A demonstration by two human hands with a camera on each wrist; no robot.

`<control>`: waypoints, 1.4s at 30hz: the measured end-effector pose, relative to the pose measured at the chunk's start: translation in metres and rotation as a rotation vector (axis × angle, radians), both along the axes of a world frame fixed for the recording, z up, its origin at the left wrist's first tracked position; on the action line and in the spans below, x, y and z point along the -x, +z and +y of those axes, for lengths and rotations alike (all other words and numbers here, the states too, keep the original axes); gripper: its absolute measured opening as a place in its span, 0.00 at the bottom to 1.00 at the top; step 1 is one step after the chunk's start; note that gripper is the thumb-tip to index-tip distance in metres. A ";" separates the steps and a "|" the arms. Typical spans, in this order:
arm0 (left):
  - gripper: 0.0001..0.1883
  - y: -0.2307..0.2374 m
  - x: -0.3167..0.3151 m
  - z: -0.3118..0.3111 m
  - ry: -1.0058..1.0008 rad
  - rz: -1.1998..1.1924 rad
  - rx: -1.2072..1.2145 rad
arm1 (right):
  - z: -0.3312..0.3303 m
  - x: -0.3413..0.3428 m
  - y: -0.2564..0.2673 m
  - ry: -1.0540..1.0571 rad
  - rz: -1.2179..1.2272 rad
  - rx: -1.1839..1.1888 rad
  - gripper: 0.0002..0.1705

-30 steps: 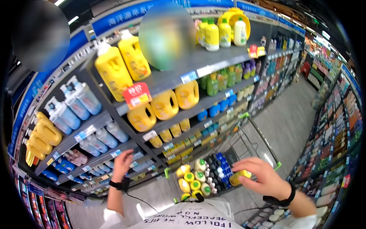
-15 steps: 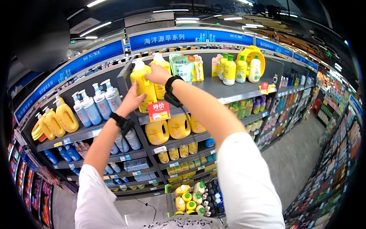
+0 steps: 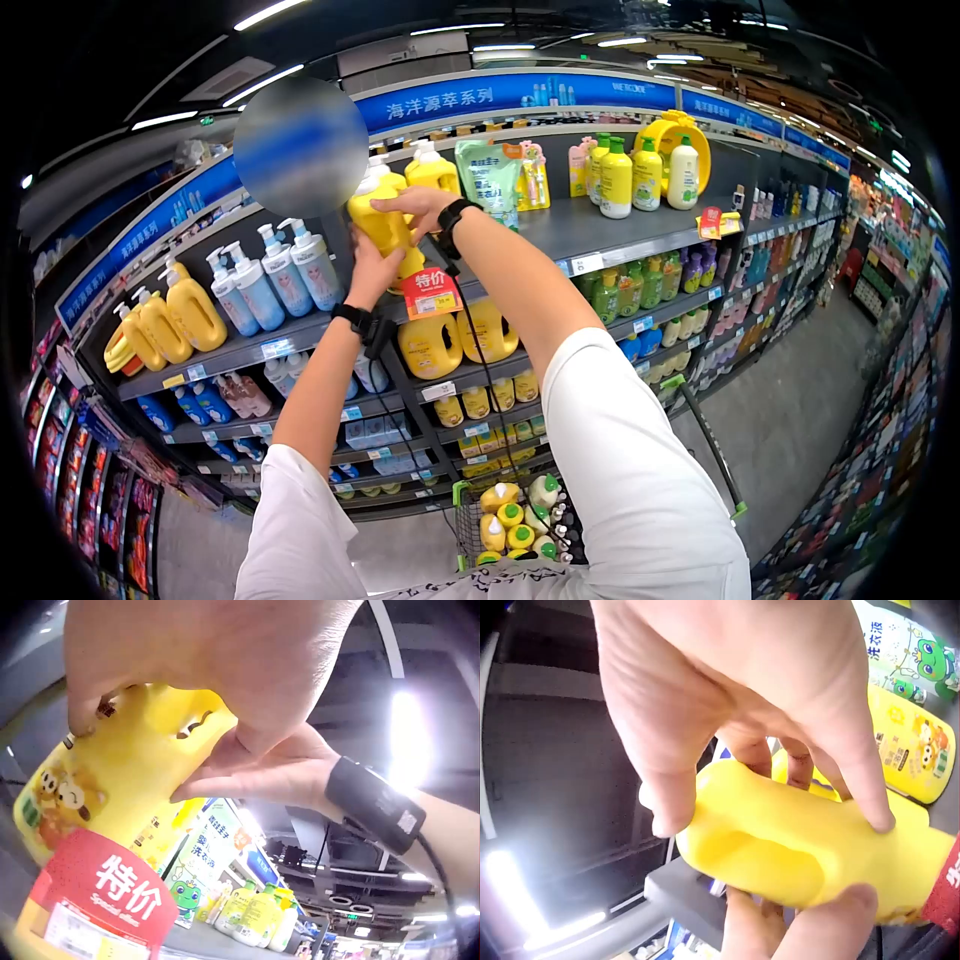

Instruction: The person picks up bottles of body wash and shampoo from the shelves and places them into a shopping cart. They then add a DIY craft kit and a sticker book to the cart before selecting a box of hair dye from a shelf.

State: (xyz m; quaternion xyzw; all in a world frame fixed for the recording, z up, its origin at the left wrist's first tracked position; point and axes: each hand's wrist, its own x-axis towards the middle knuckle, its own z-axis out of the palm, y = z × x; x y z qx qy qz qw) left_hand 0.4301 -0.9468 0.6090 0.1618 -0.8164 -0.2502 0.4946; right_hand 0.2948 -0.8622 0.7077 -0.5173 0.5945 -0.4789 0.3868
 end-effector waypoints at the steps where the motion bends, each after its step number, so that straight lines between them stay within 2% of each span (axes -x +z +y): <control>1: 0.56 0.003 -0.006 0.008 0.019 -0.010 0.036 | 0.007 -0.006 0.001 -0.018 -0.005 0.003 0.42; 3: 0.54 0.014 -0.019 0.028 0.003 0.009 0.097 | 0.028 -0.019 -0.001 -0.088 0.065 0.218 0.41; 5: 0.52 0.025 -0.023 0.034 0.044 0.097 0.384 | 0.060 -0.032 0.006 -0.049 -0.013 0.372 0.37; 7: 0.50 0.043 -0.032 0.054 -0.007 0.153 0.489 | 0.101 -0.037 0.014 -0.021 0.005 0.446 0.34; 9: 0.48 0.054 -0.038 0.072 -0.161 0.168 0.413 | 0.138 -0.040 0.013 -0.005 -0.020 0.520 0.34; 11: 0.40 0.058 -0.046 0.104 -0.342 0.141 0.275 | 0.179 -0.043 -0.002 -0.008 0.018 0.562 0.34; 13: 0.34 0.044 -0.053 0.141 -0.540 -0.022 0.001 | 0.229 -0.050 -0.029 -0.029 -0.017 0.476 0.35; 15: 0.34 0.004 -0.051 0.167 -0.484 -0.217 0.146 | 0.274 -0.054 -0.079 -0.084 0.020 0.330 0.34; 16: 0.35 -0.024 -0.050 0.196 -0.572 -0.237 0.041 | 0.300 -0.060 -0.107 -0.072 -0.060 0.240 0.34; 17: 0.35 -0.056 -0.047 0.212 -0.618 -0.361 0.142 | 0.322 -0.061 -0.144 -0.112 -0.091 0.166 0.33; 18: 0.34 -0.097 -0.040 0.225 -0.691 -0.489 0.064 | 0.349 -0.069 -0.173 -0.144 -0.202 0.089 0.32; 19: 0.34 -0.123 -0.037 0.254 -0.789 -0.522 0.025 | 0.369 -0.067 -0.231 -0.191 -0.340 0.001 0.28; 20: 0.35 -0.162 -0.031 0.271 -0.842 -0.661 -0.068 | 0.393 -0.075 -0.274 -0.193 -0.522 0.000 0.26; 22: 0.35 -0.242 -0.019 0.308 -0.950 -0.791 -0.054 | 0.443 -0.088 -0.356 -0.286 -0.729 -0.182 0.26; 23: 0.36 -0.288 -0.019 0.325 -0.978 -0.824 -0.093 | 0.465 -0.097 -0.396 -0.374 -0.749 -0.300 0.27; 24: 0.37 -0.321 -0.017 0.341 -1.000 -0.941 -0.162 | 0.480 -0.111 -0.424 -0.492 -0.750 -0.241 0.29; 26: 0.37 -0.378 -0.013 0.366 -1.031 -1.028 -0.181 | 0.497 -0.129 -0.487 -0.660 -0.778 -0.213 0.33; 28: 0.37 -0.403 -0.005 0.386 -1.031 -1.119 -0.207 | 0.510 -0.131 -0.516 -0.744 -0.783 -0.190 0.33; 30: 0.38 -0.420 0.009 0.401 -1.008 -1.092 -0.224 | 0.519 -0.123 -0.538 -0.844 -0.594 -0.228 0.33; 31: 0.38 -0.430 0.017 0.404 -1.015 -1.087 -0.176 | 0.521 -0.119 -0.548 -0.934 -0.576 -0.122 0.35; 33: 0.40 -0.447 0.036 0.414 -0.988 -1.116 -0.202 | 0.526 -0.101 -0.596 -0.883 -0.515 -0.184 0.41; 34: 0.42 -0.451 0.049 0.419 -0.990 -1.059 -0.054 | 0.527 -0.091 -0.602 -0.951 -0.533 -0.106 0.41; 35: 0.44 -0.464 0.061 0.420 -1.013 -1.108 -0.105 | 0.527 -0.077 -0.606 -1.013 -0.544 -0.033 0.41; 37: 0.45 -0.466 0.091 0.431 -1.044 -1.260 -0.358 | 0.528 -0.051 -0.627 -1.040 -0.426 0.059 0.40; 39: 0.45 -0.500 0.110 0.429 -1.151 -1.265 -0.452 | 0.522 -0.033 -0.663 -1.051 -0.143 0.037 0.38; 40: 0.42 -0.513 0.121 0.429 -1.161 -1.289 -0.424 | 0.524 -0.026 -0.658 -1.105 -0.247 -0.003 0.36; 41: 0.39 -0.525 0.128 0.430 -1.191 -1.261 -0.464 | 0.527 -0.019 -0.670 -1.010 -0.214 -0.250 0.42; 42: 0.38 -0.531 0.133 0.432 -1.165 -1.315 -0.460 | 0.524 -0.010 -0.676 -1.019 -0.163 -0.263 0.42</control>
